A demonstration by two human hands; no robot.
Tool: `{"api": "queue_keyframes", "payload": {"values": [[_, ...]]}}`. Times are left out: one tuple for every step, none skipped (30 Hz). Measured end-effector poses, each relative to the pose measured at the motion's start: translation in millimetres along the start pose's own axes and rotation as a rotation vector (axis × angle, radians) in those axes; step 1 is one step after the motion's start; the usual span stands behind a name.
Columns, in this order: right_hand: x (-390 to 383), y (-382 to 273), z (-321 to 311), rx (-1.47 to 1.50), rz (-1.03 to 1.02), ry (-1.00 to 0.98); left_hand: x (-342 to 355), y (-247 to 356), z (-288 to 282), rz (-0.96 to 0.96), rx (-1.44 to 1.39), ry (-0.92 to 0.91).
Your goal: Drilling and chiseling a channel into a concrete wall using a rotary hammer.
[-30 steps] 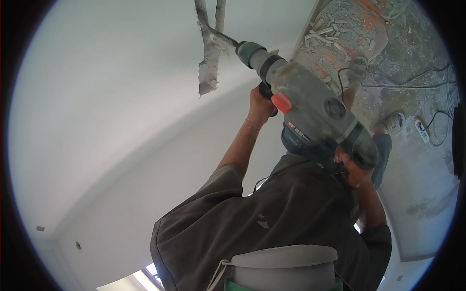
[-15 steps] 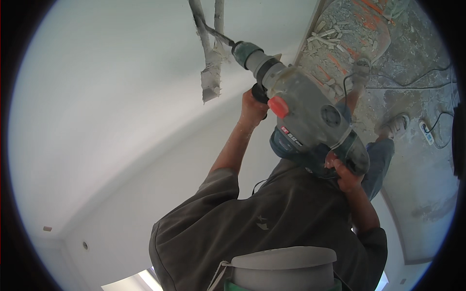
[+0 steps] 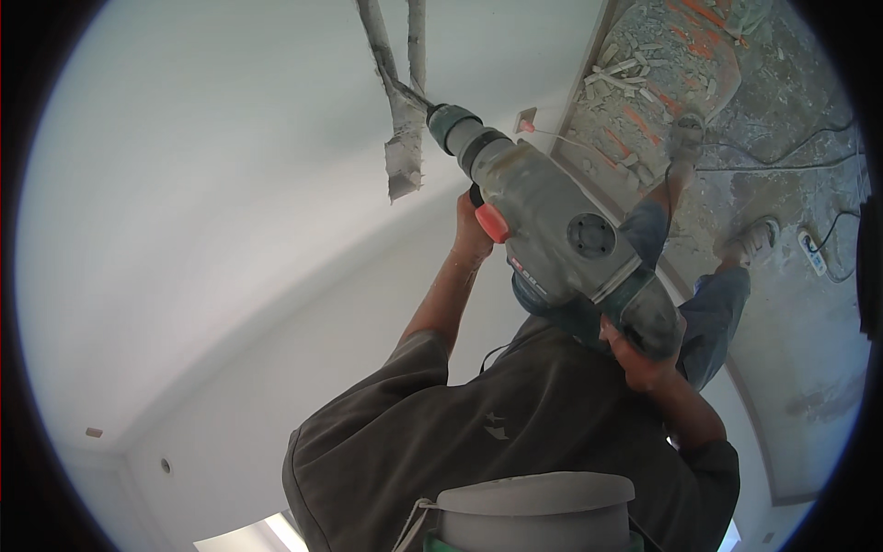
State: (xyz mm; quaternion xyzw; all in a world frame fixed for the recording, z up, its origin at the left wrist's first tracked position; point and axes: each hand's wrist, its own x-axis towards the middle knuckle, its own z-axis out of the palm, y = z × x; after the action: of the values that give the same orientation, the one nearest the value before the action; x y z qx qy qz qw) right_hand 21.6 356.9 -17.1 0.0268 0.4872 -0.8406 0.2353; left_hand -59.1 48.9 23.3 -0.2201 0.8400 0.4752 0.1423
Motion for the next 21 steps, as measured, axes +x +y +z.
{"api": "queue_keyframes", "payload": {"values": [[1.5,-2.9,-3.6,-0.227,-0.174,-0.007,3.0,0.8,0.4,0.008,-0.038,-0.017],[2.5,-3.9,-5.2,-0.453,-0.349,-0.014,6.3,1.6,0.8,0.017,-0.077,-0.033],[-1.6,-2.5,-3.4,-0.454,-0.35,-0.019,9.6,2.6,1.1,0.017,-0.079,-0.029],[-9.3,-1.5,0.1,-0.382,-0.132,-0.021,13.8,4.5,1.1,-0.003,-0.056,-0.013],[-20.9,-3.1,1.5,-0.307,0.102,-0.024,11.7,10.1,6.9,-0.041,-0.035,0.001],[-22.9,-5.1,4.0,-0.309,0.114,-0.029,17.7,18.2,7.6,-0.131,-0.089,-0.04],[-10.3,-4.2,9.2,0.062,0.146,0.053,21.2,28.4,9.1,-0.124,-0.088,-0.042],[-0.5,-3.6,12.3,0.434,0.172,0.133,23.4,37.2,11.0,-0.076,0.029,-0.045],[5.4,-6.0,10.4,0.434,0.162,0.137,24.6,41.6,12.7,-0.027,0.147,-0.048],[8.6,-14.5,8.5,0.356,0.114,0.145,18.5,43.0,10.8,-0.022,0.119,-0.039],[5.0,-21.3,7.0,0.277,0.073,0.16,9.9,33.9,6.5,-0.023,0.12,-0.04],[-0.8,-23.4,9.1,0.278,0.075,0.16,0.8,18.2,-1.8,-0.097,0.067,-0.015],[-1.8,-20.8,9.8,0.203,0.075,0.172,3.0,17.7,1.5,-0.161,0.011,-0.001],[-3.0,-18.3,10.6,0.127,0.076,0.183,0.8,17.6,3.6,-0.153,0.008,-0.011],[-6.5,-16.5,11.9,0.121,0.069,0.191,-5.2,17.9,4.2,-0.103,0.002,-0.007],[-13.5,-15.9,16.3,0.07,0.082,0.178,-9.3,23.8,4.6,-0.06,-0.002,-0.001],[-17.0,-16.1,19.4,0.017,0.095,0.163,-3.6,27.5,4.4,-0.059,-0.005,-0.005],[-16.1,-15.9,17.4,0.014,0.096,0.165,7.0,30.5,4.0,0.002,0.042,-0.05],[-15.9,-14.5,12.5,-0.167,-0.009,0.126,11.4,32.7,2.8,0.059,0.088,-0.083],[-13.4,-13.1,10.5,-0.345,-0.12,0.09,16.6,37.7,4.7,0.059,0.086,-0.076],[-12.6,-8.0,15.3,-0.346,-0.121,0.083,21.1,42.0,7.9,0.076,0.09,-0.072]]}}
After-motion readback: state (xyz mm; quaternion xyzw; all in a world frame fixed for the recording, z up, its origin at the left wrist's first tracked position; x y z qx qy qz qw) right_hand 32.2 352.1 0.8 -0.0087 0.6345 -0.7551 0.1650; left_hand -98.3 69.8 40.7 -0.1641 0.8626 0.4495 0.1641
